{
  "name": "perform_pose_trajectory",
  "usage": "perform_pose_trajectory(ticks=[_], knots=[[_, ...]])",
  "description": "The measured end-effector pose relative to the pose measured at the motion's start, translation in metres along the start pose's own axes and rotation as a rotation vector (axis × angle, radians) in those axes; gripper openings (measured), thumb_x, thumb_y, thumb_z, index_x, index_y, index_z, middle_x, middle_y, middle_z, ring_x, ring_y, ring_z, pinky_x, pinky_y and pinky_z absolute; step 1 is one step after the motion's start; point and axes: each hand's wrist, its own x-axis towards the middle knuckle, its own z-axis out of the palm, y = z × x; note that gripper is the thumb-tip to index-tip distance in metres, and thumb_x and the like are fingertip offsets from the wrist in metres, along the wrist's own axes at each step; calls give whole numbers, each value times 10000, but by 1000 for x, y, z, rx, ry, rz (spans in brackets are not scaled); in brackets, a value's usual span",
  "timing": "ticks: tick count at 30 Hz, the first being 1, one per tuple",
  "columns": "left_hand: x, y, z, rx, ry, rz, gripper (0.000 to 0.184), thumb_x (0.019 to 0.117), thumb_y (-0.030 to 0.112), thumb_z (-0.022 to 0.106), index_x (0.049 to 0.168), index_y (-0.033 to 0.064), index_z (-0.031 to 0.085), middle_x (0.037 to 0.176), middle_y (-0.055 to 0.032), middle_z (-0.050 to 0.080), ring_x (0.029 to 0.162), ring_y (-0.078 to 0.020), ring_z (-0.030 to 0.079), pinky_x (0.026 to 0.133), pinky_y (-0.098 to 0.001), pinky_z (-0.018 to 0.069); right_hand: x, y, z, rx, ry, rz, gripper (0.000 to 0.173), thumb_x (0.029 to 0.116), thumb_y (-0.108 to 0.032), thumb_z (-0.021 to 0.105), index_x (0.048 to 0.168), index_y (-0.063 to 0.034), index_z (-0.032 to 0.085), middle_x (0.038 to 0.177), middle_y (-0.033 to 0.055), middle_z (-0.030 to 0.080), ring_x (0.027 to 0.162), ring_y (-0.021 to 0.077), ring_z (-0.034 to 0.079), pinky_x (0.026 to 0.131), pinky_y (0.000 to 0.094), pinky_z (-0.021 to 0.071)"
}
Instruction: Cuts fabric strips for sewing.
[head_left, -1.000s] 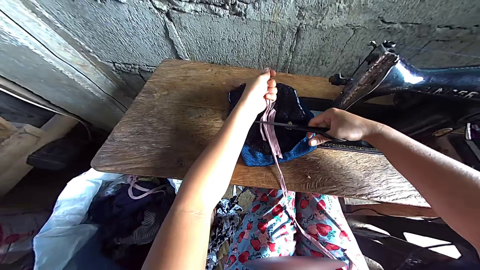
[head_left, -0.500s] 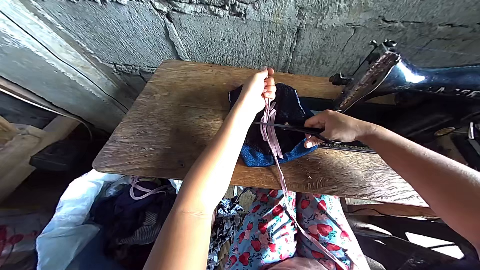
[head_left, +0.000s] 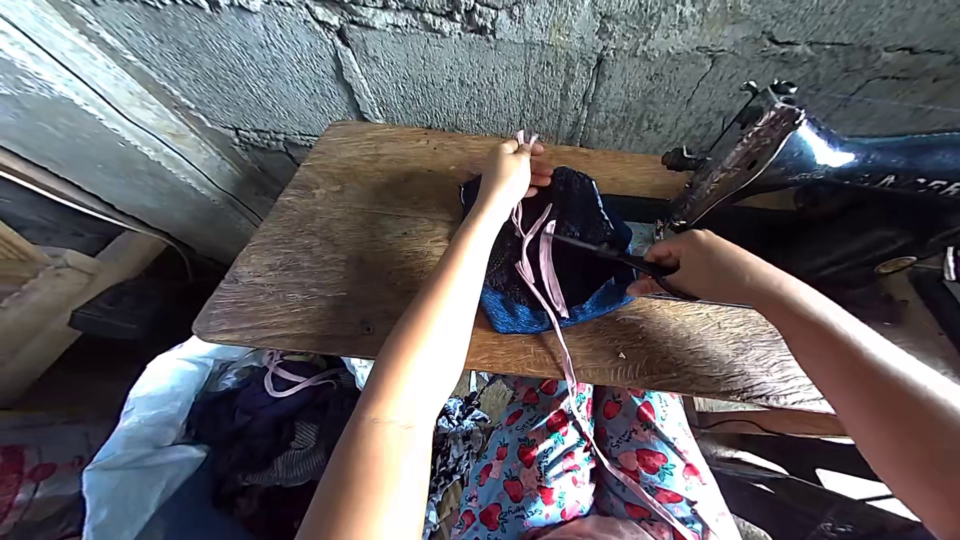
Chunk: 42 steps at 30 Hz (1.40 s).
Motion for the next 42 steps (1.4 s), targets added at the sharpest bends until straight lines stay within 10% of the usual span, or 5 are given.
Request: perform_pose_trajectory(ticks=[7,16,28,33,42], knots=[[5,6,-23,598,158,211,395,1114,182,366,1312,-22,642,1323,-223,637,1285,-336,585,1111,-493,416,-25,-17,20,-131,115,209,289,904,-283,804,1020,-30,724,812,138,693,778,305,675,719,552,539],[7,4,-25,-212,140,284,327,1132,226,364,1075,72,646,641,97,394,495,2,349,464,-153,304,16,-85,52,-8,289,-384,127,958,-100,654,925,-31,756,873,104,719,796,227,704,734,443,590],[-4,5,-6,-351,-152,311,407,1145,258,253,1239,52,591,885,8,684,790,-94,688,753,-273,591,59,-101,23,395,222,-225,147,995,-123,652,1041,1,715,841,77,716,638,115,658,597,309,566],[-9,7,1,-307,-150,347,394,1137,274,315,1103,89,661,616,114,395,461,13,329,439,-146,298,63,-98,23,270,138,-243,161,959,-157,714,999,-6,750,838,97,729,673,157,676,664,369,584],[-9,5,-5,-383,-157,315,326,1133,193,293,1086,101,602,649,112,405,488,17,356,456,-131,315,69,-104,64,63,21,-236,98,911,-166,733,919,-75,769,799,84,712,759,249,678,695,517,532]])
